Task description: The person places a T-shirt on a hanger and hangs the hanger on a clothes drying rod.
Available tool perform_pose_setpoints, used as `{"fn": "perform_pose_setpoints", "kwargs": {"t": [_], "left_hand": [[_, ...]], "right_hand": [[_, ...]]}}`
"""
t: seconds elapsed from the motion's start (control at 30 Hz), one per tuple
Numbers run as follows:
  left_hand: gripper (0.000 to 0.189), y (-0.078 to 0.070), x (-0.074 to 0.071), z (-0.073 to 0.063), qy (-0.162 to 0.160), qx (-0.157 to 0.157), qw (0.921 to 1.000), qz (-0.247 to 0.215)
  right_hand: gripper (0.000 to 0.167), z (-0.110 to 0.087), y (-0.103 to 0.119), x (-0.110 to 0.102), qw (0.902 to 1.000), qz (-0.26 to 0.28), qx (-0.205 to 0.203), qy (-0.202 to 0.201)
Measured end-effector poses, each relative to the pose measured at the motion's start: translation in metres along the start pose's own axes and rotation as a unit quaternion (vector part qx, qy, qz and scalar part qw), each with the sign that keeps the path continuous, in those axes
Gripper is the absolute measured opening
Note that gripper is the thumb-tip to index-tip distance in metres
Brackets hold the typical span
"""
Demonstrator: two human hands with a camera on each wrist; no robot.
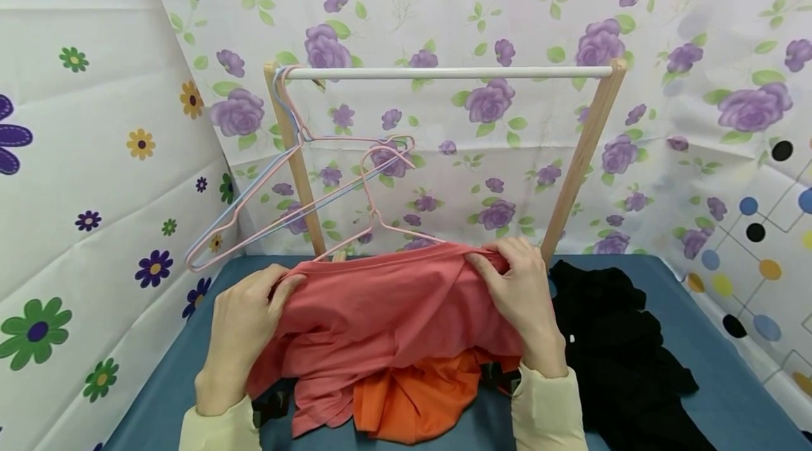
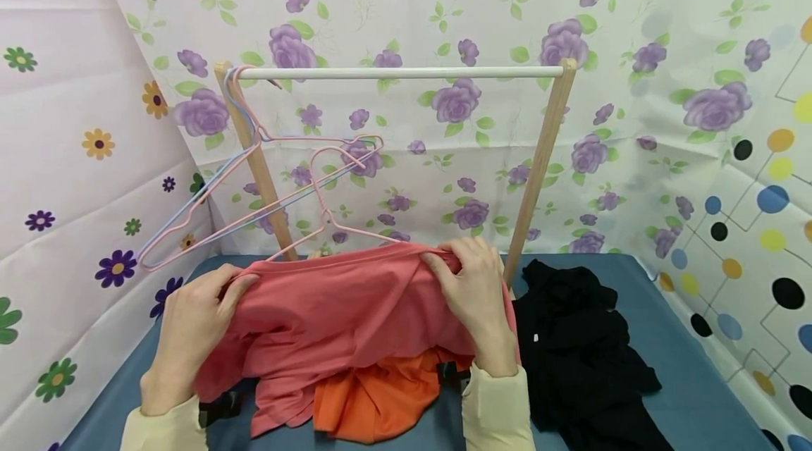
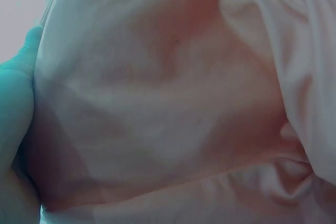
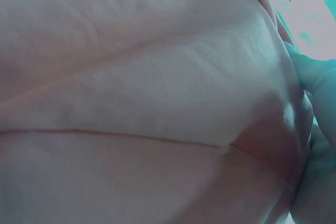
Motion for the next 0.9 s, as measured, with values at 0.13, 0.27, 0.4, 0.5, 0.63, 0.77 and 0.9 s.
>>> {"fn": "perform_pose_setpoints", "kwargs": {"t": [0.13, 0.27, 0.4, 0.5, 0.63, 0.77, 0.9], "left_hand": [[0.012, 0.001, 0.000, 0.000, 0.000, 0.002, 1.0000, -0.001], [0.012, 0.002, -0.001, 0.000, 0.001, 0.000, 1.0000, -0.001], [0.012, 0.002, -0.001, 0.000, 0.007, 0.000, 1.0000, -0.006], [0.011, 0.002, -0.002, -0.001, 0.012, -0.002, 0.9998, -0.014], [0.011, 0.002, 0.000, -0.001, 0.017, -0.002, 0.9996, -0.021], [0.010, 0.001, 0.001, -0.001, 0.017, -0.006, 0.9996, -0.021], [0.010, 0.003, -0.001, -0.001, 0.012, -0.012, 0.9997, -0.017]], "right_hand": [[0.017, 0.001, 0.000, 0.000, 1.0000, 0.002, -0.002, 0.000], [0.018, 0.002, 0.001, 0.001, 1.0000, 0.002, -0.006, 0.000], [0.017, 0.002, 0.002, 0.002, 0.9999, 0.005, -0.010, 0.003], [0.017, 0.001, 0.001, 0.001, 0.9998, 0.015, -0.012, 0.007], [0.018, -0.001, -0.003, -0.001, 0.9995, 0.028, -0.013, 0.006], [0.019, -0.002, -0.006, -0.002, 0.9993, 0.033, -0.017, 0.011], [0.020, -0.002, -0.008, -0.001, 0.9990, 0.035, -0.011, 0.024]]}}
Point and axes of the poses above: each hand's wrist, its own z-axis towards the middle knuckle, its own x-axis out of the palm, y = z × x, the point moved 9 cm from there along z, towards the middle knuckle, and after that the axes turned 12 degrees about -y, right-handed, at the moved point
